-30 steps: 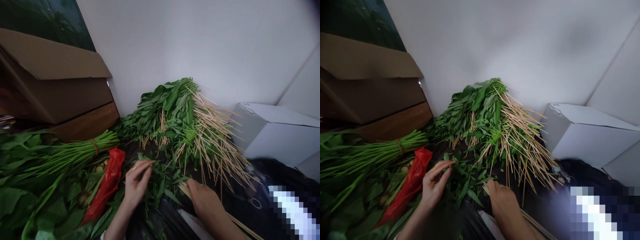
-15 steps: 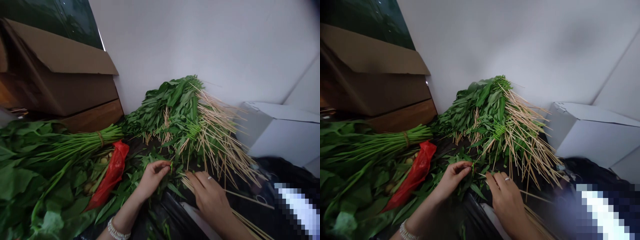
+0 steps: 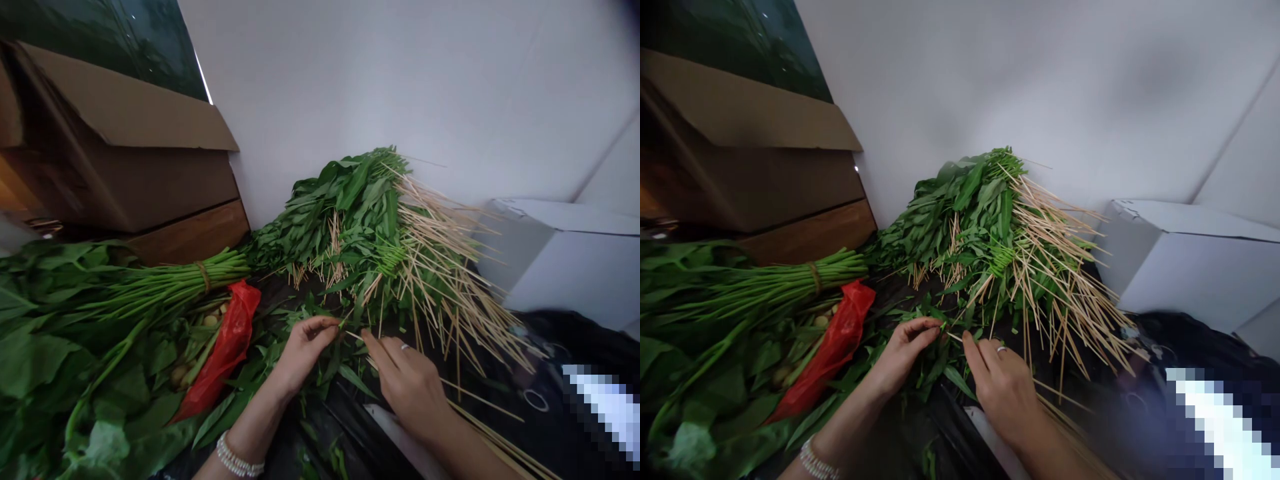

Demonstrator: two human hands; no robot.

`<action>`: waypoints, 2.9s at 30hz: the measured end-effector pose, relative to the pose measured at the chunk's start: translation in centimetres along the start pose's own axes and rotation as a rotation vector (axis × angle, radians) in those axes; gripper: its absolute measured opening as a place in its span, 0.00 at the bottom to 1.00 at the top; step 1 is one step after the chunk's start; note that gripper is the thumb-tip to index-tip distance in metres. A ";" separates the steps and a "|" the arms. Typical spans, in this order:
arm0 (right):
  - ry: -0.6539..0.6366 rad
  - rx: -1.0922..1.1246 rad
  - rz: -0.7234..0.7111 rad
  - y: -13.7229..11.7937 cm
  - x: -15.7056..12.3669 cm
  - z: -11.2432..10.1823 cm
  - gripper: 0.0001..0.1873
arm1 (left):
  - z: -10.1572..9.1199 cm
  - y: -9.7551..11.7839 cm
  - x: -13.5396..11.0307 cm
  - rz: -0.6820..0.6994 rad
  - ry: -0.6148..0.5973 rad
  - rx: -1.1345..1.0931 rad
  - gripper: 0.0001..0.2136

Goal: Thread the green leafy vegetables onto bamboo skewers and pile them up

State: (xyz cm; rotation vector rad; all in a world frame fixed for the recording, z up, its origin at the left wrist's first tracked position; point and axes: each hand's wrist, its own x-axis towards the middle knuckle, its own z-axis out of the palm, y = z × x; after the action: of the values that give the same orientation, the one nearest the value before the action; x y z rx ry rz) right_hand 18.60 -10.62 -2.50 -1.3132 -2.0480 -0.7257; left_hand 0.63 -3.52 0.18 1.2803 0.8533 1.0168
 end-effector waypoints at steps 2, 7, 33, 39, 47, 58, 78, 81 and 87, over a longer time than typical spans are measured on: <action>-0.010 0.000 0.016 0.1 -0.4 0.0 0.21 | 0.0 -0.1 0.1 0.008 -0.022 -0.003 0.12; -0.024 -0.004 0.036 -0.2 -0.5 -0.4 0.20 | 0.0 -0.4 0.2 0.026 -0.061 0.016 0.13; -0.083 0.037 0.099 -0.7 -0.7 -0.4 0.20 | 0.2 -0.6 0.1 0.026 -0.067 0.040 0.14; -0.090 0.092 0.112 -0.9 -0.9 0.0 0.20 | 0.3 -0.6 0.2 0.058 -0.093 0.060 0.12; -0.098 0.189 0.173 -0.8 -0.7 -0.2 0.16 | -0.1 -0.4 0.1 0.141 -0.056 0.211 0.12; -0.026 0.208 0.202 -0.7 -0.6 -0.4 0.14 | 0.3 -0.6 -0.2 0.109 -0.102 0.139 0.12; -0.033 0.158 0.169 -1.1 -0.5 -0.7 0.15 | 0.5 -0.4 -0.2 0.059 -0.066 0.065 0.11; -0.043 0.181 0.179 -1.1 -0.5 -0.7 0.15 | 0.5 -0.5 -0.2 0.056 -0.084 0.074 0.12; -0.029 0.241 0.198 -1.2 -0.7 -0.4 0.15 | 0.4 -0.6 -0.2 0.069 -0.101 0.075 0.12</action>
State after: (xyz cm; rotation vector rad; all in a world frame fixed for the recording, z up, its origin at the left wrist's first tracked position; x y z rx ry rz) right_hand 17.76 -11.77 -2.83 -1.3662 -1.9236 -0.3612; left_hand 1.04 -3.81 -0.35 1.4210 0.7800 0.9734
